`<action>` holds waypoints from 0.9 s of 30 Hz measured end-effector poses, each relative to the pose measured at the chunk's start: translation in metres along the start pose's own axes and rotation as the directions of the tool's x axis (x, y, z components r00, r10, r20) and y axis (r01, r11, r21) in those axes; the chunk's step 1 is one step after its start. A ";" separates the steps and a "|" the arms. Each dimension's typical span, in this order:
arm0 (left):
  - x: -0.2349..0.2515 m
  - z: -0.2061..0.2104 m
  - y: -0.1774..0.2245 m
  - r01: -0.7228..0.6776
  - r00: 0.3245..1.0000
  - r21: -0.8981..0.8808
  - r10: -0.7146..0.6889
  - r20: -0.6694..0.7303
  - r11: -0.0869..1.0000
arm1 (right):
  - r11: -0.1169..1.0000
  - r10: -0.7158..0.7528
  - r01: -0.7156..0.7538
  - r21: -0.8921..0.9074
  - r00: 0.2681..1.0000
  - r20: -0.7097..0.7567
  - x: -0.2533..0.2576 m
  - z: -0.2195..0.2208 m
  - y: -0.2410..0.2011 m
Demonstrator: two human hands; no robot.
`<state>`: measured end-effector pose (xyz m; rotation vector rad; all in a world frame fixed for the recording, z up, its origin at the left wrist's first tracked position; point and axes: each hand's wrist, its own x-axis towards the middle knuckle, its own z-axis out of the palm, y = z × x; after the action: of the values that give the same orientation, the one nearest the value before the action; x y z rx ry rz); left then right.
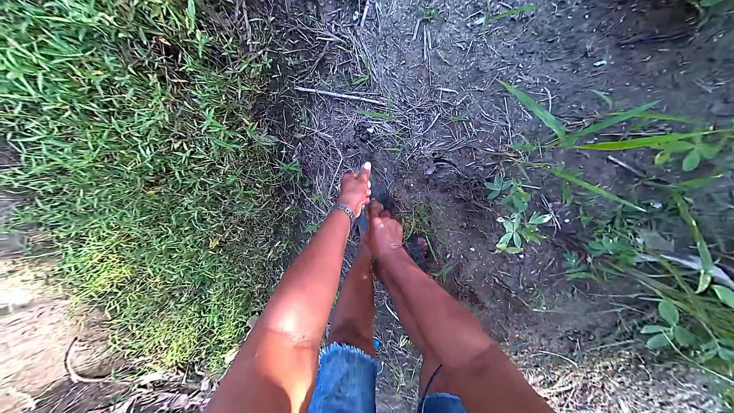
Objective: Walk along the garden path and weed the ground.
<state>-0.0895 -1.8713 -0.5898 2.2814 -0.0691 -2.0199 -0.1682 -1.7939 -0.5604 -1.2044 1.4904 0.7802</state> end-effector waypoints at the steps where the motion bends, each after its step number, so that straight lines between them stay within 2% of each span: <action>1: 0.001 0.000 -0.002 -0.001 1.000 -0.005 0.001 0.002 1.000 | 1.000 -0.006 0.006 -0.003 1.000 0.002 0.000 0.004 -0.002; 10: -0.004 -0.004 -0.015 -0.005 0.999 -0.027 0.006 0.043 1.000 | 0.999 -0.004 0.005 0.037 1.000 -0.021 -0.020 0.010 0.008; 14: -0.026 -0.017 -0.027 -0.066 0.996 -0.059 0.070 0.058 0.996 | 0.952 0.028 0.024 0.305 0.986 -0.164 -0.061 0.002 0.048; 16: -0.035 -0.025 -0.041 -0.084 0.995 -0.069 0.088 0.050 0.994 | 0.818 0.096 0.049 0.573 0.971 -0.220 -0.093 -0.003 0.066; 19: -0.046 -0.037 -0.063 -0.040 0.999 -0.123 0.043 0.016 0.992 | 0.382 0.263 0.091 0.920 0.943 -0.203 -0.113 -0.014 0.074; 20: -0.051 -0.041 -0.071 -0.016 1.000 -0.150 0.017 0.008 0.989 | 0.249 0.311 0.061 0.967 0.940 -0.140 -0.102 -0.017 0.072; 21: -0.058 -0.045 -0.079 0.009 1.000 -0.169 -0.008 0.005 0.986 | 0.179 0.345 0.015 0.984 0.935 -0.077 -0.083 -0.020 0.070; 22: -0.066 -0.049 -0.087 0.035 0.999 -0.182 -0.035 0.006 0.983 | 0.168 0.367 -0.022 0.986 0.929 -0.042 -0.060 -0.020 0.067; 24: -0.080 -0.054 -0.097 0.053 0.999 -0.209 -0.052 0.010 0.977 | 0.304 0.342 -0.023 0.952 0.936 -0.087 -0.021 -0.022 0.061; 26: -0.097 -0.064 -0.105 0.068 0.998 -0.227 -0.067 0.015 0.971 | 0.578 0.266 -0.060 0.814 0.957 -0.118 -0.018 -0.037 0.052; 27: -0.105 -0.069 -0.109 0.079 0.997 -0.232 -0.077 0.016 0.969 | 0.748 0.209 -0.083 0.658 0.971 -0.115 -0.030 -0.050 0.050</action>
<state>-0.0373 -1.7504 -0.4890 2.1631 0.2482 -1.9536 -0.2322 -1.8158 -0.5236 -0.6342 1.8197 0.1928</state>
